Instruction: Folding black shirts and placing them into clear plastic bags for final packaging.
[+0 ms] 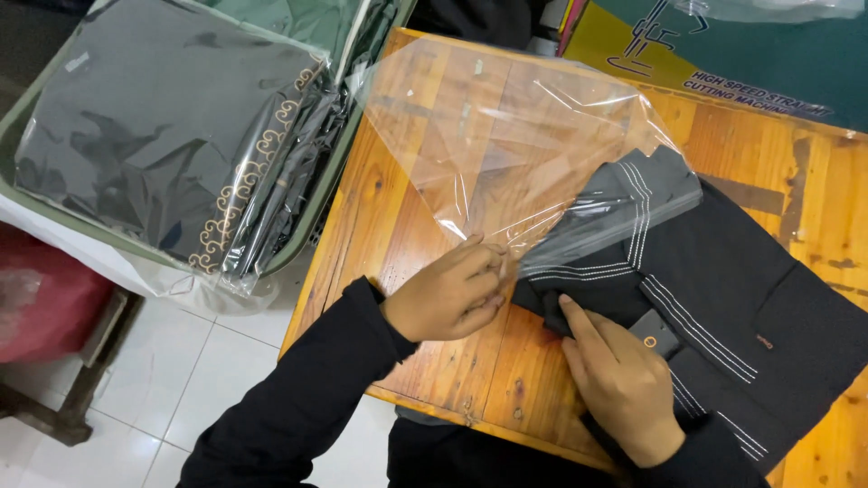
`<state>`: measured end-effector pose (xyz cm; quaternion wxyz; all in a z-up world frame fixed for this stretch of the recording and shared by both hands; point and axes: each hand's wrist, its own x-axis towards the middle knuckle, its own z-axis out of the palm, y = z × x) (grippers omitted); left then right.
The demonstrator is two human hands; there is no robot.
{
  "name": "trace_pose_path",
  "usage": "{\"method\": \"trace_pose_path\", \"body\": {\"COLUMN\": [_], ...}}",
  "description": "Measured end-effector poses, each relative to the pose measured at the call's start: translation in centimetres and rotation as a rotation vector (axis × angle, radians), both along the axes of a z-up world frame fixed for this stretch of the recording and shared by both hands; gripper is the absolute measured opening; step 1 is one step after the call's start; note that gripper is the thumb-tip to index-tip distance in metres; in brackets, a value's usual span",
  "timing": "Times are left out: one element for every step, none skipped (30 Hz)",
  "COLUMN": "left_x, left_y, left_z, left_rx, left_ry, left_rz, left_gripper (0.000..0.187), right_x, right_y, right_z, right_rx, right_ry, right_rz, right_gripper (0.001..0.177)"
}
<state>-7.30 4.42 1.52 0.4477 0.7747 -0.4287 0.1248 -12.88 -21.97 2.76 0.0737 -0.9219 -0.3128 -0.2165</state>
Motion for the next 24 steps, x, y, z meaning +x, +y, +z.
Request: {"method": "trace_pose_path", "body": {"left_x": [-0.2, -0.3, -0.4, -0.4, -0.5, -0.6, -0.7, -0.7, -0.8, -0.9, -0.9, -0.9, -1.0, -1.0, -1.0, -1.0, -0.8, -0.7, -0.6, -0.7, -0.9, -1.0, -0.9, -0.7], "left_y": [-0.1, -0.3, -0.5, -0.8, -0.8, -0.8, -0.9, -0.9, -0.9, -0.9, -0.9, -0.9, -0.9, -0.9, -0.9, -0.9, -1.1, -1.2, -1.3, -1.3, -1.3, -1.3, -1.4, -1.6], "left_z": [-0.3, 0.0, 0.3, 0.6, 0.7, 0.7, 0.8, 0.5, 0.2, -0.1, -0.2, -0.2, -0.2, 0.0, 0.2, 0.4, 0.8, 1.1, 1.4, 1.3, 1.1, 0.9, 0.0, -0.8], "left_rx": [0.057, 0.061, 0.008, -0.046, -0.039, -0.043, -0.048, -0.041, -0.016, 0.009, 0.012, 0.032, 0.050, 0.053, 0.082, 0.109, 0.112, 0.058, 0.004, 0.006, 0.087, 0.169, 0.167, 0.174], "left_ry": [-0.043, -0.042, -0.048, -0.052, -0.052, -0.030, -0.009, -0.008, -0.008, -0.009, -0.009, -0.022, -0.034, -0.033, -0.082, -0.130, -0.132, -0.158, -0.183, -0.185, -0.241, -0.298, -0.296, -0.373], "left_rz": [0.046, 0.041, 0.046, 0.051, 0.043, 0.071, 0.099, 0.091, 0.106, 0.121, 0.113, 0.127, 0.141, 0.133, 0.169, 0.206, 0.202, 0.170, 0.140, 0.138, 0.184, 0.229, 0.228, 0.321], "left_gripper": [0.014, 0.014, 0.012, 0.012, 0.012, 0.014, 0.016, 0.016, 0.015, 0.014, 0.014, 0.013, 0.012, 0.012, 0.011, 0.011, 0.011, 0.014, 0.018, 0.018, 0.018, 0.017, 0.017, 0.019], "right_x": [-0.1, 0.1, 0.2, 0.4, 0.5, 0.6, 0.7, 0.9, 1.0, 1.1, 1.1, 1.2, 1.1, 1.3, 1.6, 1.8, 1.9, 2.0, 2.1, 2.1, 2.1, 2.1, 2.5, 2.9], "right_y": [0.4, 1.1, 1.8, 2.4, 3.0, 3.6, 4.1, 4.2, 4.2, 4.3, 4.2, 4.1, 4.0, 4.0, 3.9, 3.9, 4.2, 4.4, 4.7, 5.0, 5.2, 5.4, 5.8, 6.2], "right_z": [0.1, 0.2, 0.2, 0.3, 0.3, 0.3, 0.3, -0.2, -0.7, -1.2, -1.3, -1.4, -1.6, -1.3, -1.1, -0.9, -1.1, -1.4, -1.6, -1.6, -1.7, -1.8, -2.0, -2.1], "right_rx": [0.012, 0.017, -0.030, -0.076, -0.070, -0.098, -0.127, -0.120, -0.185, -0.250, -0.247, -0.272, -0.297, -0.295, -0.252, -0.208, -0.204, -0.206, -0.208, -0.206, -0.239, -0.271, -0.273, -0.174], "right_ry": [0.006, 0.006, -0.007, -0.020, -0.018, -0.038, -0.058, -0.057, -0.058, -0.058, -0.057, -0.037, -0.014, -0.011, 0.031, 0.073, 0.072, 0.107, 0.142, 0.141, 0.079, 0.018, 0.020, 0.065], "right_rz": [-0.019, -0.024, -0.033, -0.043, -0.051, -0.042, -0.033, -0.042, -0.020, 0.001, -0.007, -0.006, -0.004, -0.012, -0.047, -0.083, -0.087, -0.083, -0.078, -0.079, -0.082, -0.085, -0.085, -0.100], "right_gripper": [0.036, 0.036, 0.035, 0.035, 0.035, 0.033, 0.032, 0.032, 0.040, 0.050, 0.050, 0.048, 0.048, 0.048, 0.048, 0.050, 0.050, 0.054, 0.059, 0.059, 0.055, 0.051, 0.051, 0.042]}}
